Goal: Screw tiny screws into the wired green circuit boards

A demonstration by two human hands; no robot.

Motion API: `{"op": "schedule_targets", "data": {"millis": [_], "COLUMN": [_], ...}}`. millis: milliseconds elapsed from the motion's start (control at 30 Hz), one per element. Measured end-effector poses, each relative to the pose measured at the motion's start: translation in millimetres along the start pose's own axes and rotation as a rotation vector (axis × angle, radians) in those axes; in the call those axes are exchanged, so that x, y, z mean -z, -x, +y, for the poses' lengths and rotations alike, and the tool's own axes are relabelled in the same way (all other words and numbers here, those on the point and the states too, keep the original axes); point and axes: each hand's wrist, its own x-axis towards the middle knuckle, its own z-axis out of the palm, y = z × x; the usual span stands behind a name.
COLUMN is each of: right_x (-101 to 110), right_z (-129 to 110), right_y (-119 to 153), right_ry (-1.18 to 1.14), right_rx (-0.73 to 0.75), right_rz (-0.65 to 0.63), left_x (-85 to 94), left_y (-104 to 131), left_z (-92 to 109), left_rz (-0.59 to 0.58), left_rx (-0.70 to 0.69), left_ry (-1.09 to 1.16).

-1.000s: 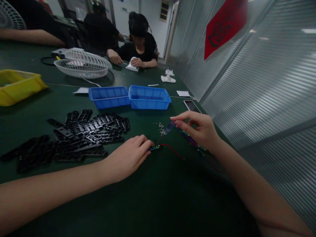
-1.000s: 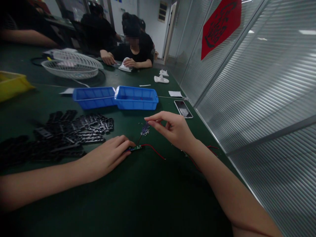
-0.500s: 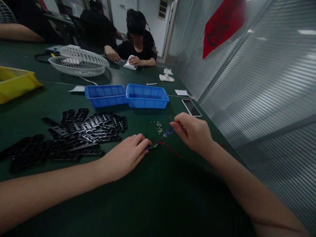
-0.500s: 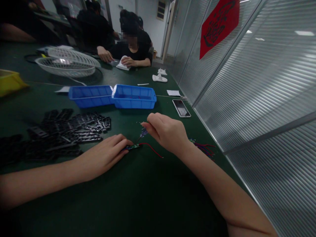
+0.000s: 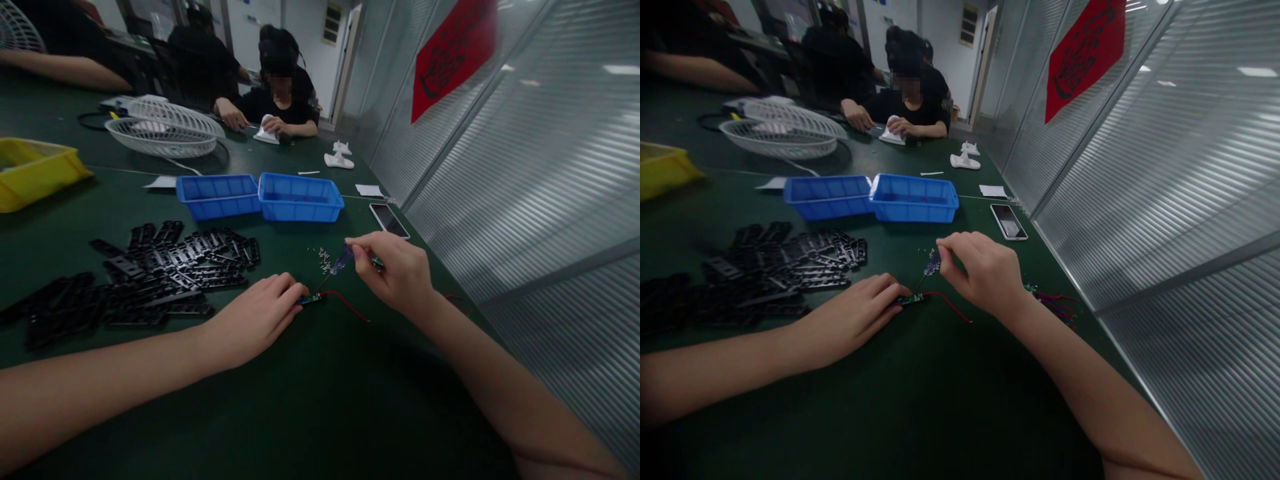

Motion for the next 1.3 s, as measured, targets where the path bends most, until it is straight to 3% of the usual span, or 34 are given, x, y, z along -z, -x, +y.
{"op": "schedule_targets", "data": {"millis": [167,333,467,667,967,1033,1100,1200,1300], "right_x": [-1,-1,3,6,0,2,2,-7,-23], "right_z": [0,-1,-5,-22,-41,-31,-10,42,99], "right_y": [-6,-5,-5,-8,-11,-15,-22,-28,-25], "right_ry": [-0.116,-0.072,0.047,0.233,0.191,0.103,0.091,0.238,0.359], "right_rx": [-0.061,-0.108,-0.064,0.109,0.15,0.078,-0.061,-0.305,-0.659], "right_rz": [-0.066,-0.124,-0.145,-0.06,-0.039,-0.077,-0.032,0.02,-0.133], "left_x": [1.4,1.8,5.4,24.3,24.8,24.6,24.3,23.1,21.7], "left_y": [-1,-1,-2,-12,-21,-22,-23,-23,-23], "left_z": [1,1,4,9,5,4,2,-2,-5], "left_rz": [-0.014,-0.026,0.004,0.17,0.178,0.177,0.181,0.187,0.18], "left_rx": [0.004,0.006,-0.004,-0.042,-0.139,-0.136,-0.128,-0.09,-0.065], "left_ry": [-0.005,0.0,-0.087,-0.066,0.131,0.138,0.14,0.143,0.166]}}
